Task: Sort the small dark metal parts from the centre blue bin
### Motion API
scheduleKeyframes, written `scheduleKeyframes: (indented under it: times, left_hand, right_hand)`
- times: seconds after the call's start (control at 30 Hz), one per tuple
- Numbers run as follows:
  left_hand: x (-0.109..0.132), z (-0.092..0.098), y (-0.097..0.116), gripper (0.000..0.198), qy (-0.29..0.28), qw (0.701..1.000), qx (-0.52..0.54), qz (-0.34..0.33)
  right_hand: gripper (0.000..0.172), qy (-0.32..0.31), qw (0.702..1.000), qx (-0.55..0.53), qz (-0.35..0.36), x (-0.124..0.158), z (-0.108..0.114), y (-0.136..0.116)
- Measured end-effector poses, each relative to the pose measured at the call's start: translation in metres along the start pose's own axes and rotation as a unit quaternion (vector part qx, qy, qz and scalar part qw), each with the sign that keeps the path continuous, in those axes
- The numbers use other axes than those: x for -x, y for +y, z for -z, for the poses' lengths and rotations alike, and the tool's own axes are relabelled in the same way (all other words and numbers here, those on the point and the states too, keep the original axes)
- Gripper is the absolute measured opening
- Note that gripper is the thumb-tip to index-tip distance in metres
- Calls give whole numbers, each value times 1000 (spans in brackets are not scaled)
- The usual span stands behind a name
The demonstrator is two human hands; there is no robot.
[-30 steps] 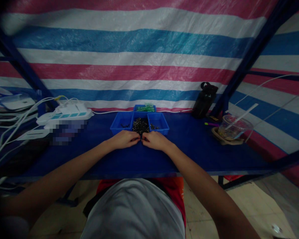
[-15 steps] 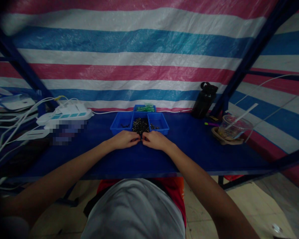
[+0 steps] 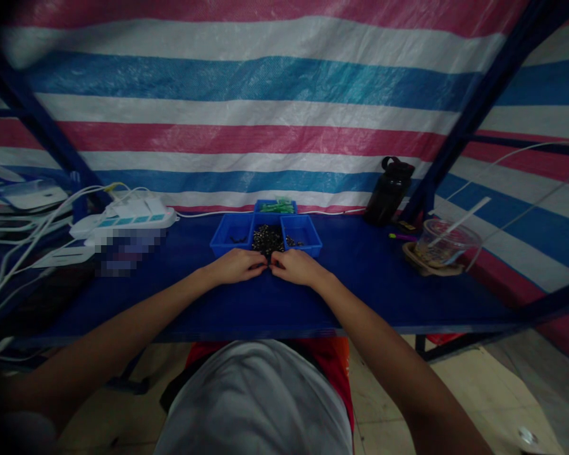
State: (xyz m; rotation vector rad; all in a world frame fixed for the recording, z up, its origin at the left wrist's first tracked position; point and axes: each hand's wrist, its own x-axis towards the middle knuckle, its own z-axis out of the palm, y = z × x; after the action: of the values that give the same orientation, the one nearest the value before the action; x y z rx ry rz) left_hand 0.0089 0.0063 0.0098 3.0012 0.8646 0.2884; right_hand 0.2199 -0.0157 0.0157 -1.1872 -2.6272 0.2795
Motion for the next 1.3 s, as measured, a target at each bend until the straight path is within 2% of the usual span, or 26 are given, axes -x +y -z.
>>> scheduleKeyframes:
  times: [1.3]
  left_hand:
    - [0,1,1,20,-4,1000,7,4]
  right_hand:
    - [16,-7,1000,12,4,0,0,4]
